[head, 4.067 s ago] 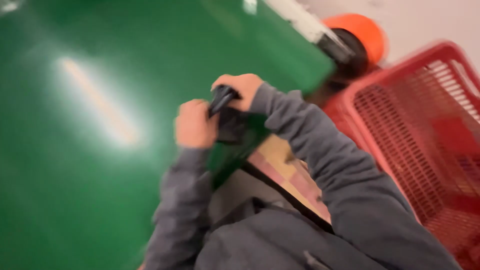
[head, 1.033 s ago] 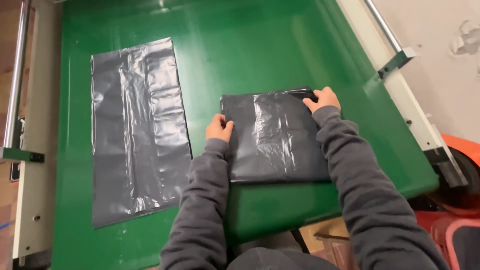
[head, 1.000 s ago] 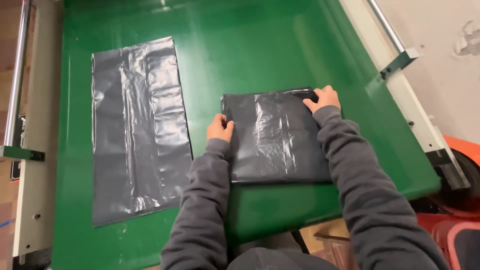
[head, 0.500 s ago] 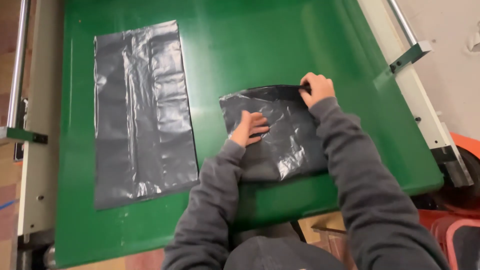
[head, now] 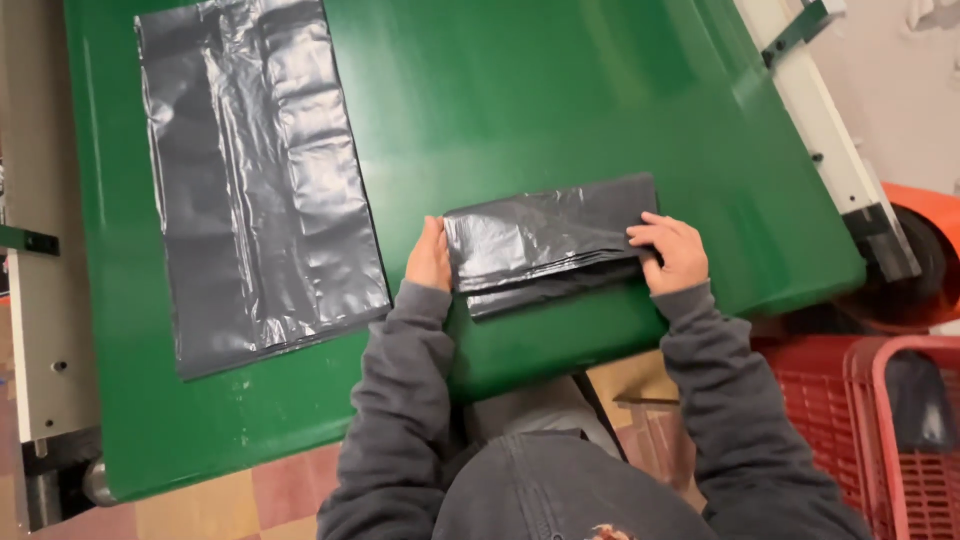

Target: Folding plastic bags coming off a conveyor belt and placing them into a collection crate.

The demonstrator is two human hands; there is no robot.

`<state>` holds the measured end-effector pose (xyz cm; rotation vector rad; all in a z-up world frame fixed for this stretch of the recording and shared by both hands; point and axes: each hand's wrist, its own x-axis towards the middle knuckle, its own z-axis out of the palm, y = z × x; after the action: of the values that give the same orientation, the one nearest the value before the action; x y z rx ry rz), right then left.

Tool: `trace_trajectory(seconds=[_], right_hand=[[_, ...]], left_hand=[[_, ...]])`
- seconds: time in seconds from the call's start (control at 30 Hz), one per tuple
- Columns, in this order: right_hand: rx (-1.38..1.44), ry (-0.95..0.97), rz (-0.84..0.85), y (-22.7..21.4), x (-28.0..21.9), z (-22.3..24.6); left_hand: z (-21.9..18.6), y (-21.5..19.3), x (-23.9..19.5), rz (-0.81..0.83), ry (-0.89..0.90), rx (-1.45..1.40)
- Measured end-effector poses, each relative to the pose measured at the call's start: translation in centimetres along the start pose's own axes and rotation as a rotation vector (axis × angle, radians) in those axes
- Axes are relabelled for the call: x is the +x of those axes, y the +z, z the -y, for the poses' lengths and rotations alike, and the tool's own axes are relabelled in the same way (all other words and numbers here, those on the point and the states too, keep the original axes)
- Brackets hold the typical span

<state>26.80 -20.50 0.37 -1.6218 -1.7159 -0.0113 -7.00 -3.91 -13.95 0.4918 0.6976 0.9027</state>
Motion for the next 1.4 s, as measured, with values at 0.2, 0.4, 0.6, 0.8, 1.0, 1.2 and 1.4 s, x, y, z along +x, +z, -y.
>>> trace_trajectory(seconds=[0.2, 0.4, 0.6, 0.8, 1.0, 1.2, 1.4], right_hand=[[0.019, 0.013, 0.052, -0.4, -1.0, -1.4], [-0.176, -0.124, 0.159, -1.5, 0.0, 2.6], [0.109, -0.301, 0.34, 2.1, -0.7, 11.3], [0.477, 0.098, 0.399, 6.0, -9.2, 2.9], [0.85, 1.181, 0.243, 4.9, -5.4, -0.8], [1.508, 1.181, 0.141, 3.1, -4.1, -2.3], [0.853, 0.967, 0.021, 1.5, -5.8, -2.7]], left_hand=[[-3.2, 7.5, -9.2, -0.032, 0.28, 0.464], [-6.5, 12.9, -16.0, 0.068, 0.892, 1.637], [-4.3, 13.5, -13.9, 0.578, 0.624, 2.13], [-3.7, 14.8, -4.5, 0.628, -0.114, 1.121], [0.8, 11.1, 3.4, 0.349, 0.048, 1.223], [1.3, 16.1, 0.9, 0.004, 0.399, 1.674], [-3.9, 14.5, -6.3, -0.197, 0.68, 1.772]])
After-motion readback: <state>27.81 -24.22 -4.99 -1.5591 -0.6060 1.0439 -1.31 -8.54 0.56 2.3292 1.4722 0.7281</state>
